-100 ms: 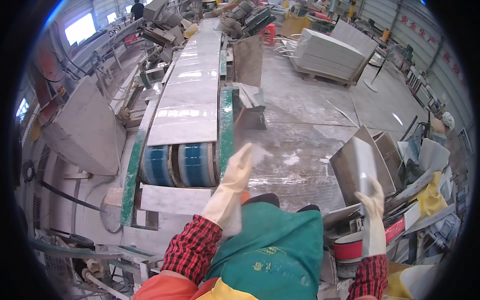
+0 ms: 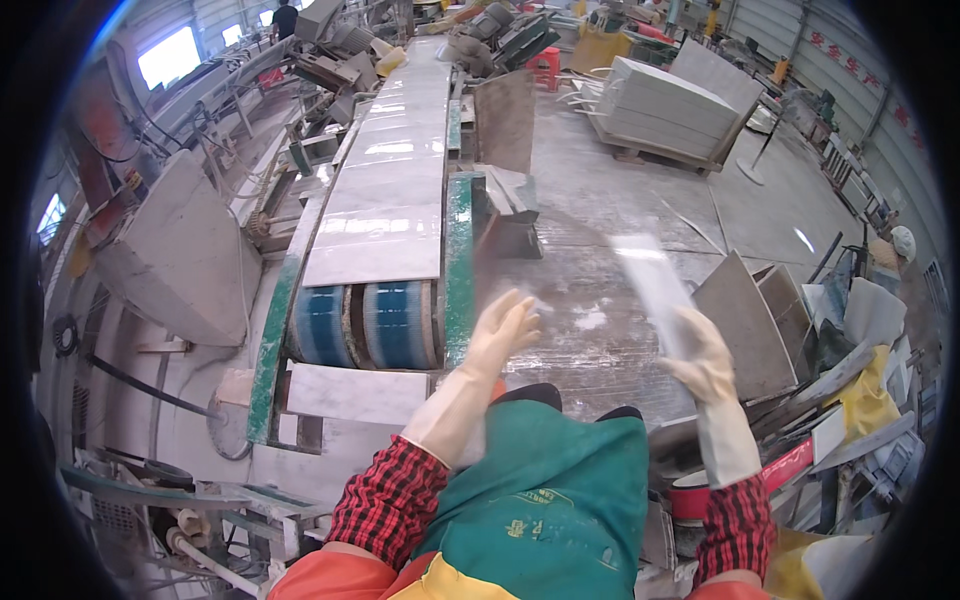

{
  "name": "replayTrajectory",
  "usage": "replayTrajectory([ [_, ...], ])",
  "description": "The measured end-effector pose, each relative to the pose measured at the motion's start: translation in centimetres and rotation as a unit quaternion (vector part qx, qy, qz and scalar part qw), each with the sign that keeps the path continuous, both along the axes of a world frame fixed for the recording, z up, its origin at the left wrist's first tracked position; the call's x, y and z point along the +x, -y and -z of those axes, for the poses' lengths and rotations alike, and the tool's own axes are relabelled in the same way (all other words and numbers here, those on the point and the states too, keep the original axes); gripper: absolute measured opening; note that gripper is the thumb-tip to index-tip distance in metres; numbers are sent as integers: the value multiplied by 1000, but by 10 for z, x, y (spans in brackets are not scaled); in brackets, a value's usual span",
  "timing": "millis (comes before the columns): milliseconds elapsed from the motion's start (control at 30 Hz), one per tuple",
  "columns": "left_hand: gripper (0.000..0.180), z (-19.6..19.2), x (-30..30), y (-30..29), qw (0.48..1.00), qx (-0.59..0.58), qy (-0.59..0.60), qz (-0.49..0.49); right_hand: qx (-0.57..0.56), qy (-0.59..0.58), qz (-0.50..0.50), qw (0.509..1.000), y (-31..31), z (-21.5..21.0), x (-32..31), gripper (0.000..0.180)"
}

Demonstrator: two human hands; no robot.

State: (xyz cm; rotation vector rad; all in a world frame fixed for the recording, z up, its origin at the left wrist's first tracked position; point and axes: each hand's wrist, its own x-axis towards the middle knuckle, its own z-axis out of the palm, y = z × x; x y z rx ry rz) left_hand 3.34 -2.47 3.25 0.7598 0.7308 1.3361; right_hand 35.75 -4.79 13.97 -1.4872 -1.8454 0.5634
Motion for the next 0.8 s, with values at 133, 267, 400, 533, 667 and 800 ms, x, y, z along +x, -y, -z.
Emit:
replayTrajectory([
  [133, 48, -50, -17, 31, 969, -31, 246, 14, 109, 122, -265, 950, -30, -41, -129, 76],
  [267, 46, -2, -100, 41, 936, 13, 319, -149, 233, 267, -430, 830, -50, -38, -240, 64],
  [400, 44, -14, -160, 51, 900, -83, 244, -351, 279, 224, -389, 849, -69, -21, -261, 58],
  [533, 44, 18, -201, 46, 886, -139, 166, -410, 226, 258, -290, 894, -79, -8, -193, 55],
  [667, 38, 53, -219, 29, 878, -213, 140, -404, 143, 259, -163, 941, -89, 41, -43, 48],
  [800, 35, 65, -216, 12, 869, -201, 172, -418, -61, 258, 125, 956, -17, 62, 132, 58],
])
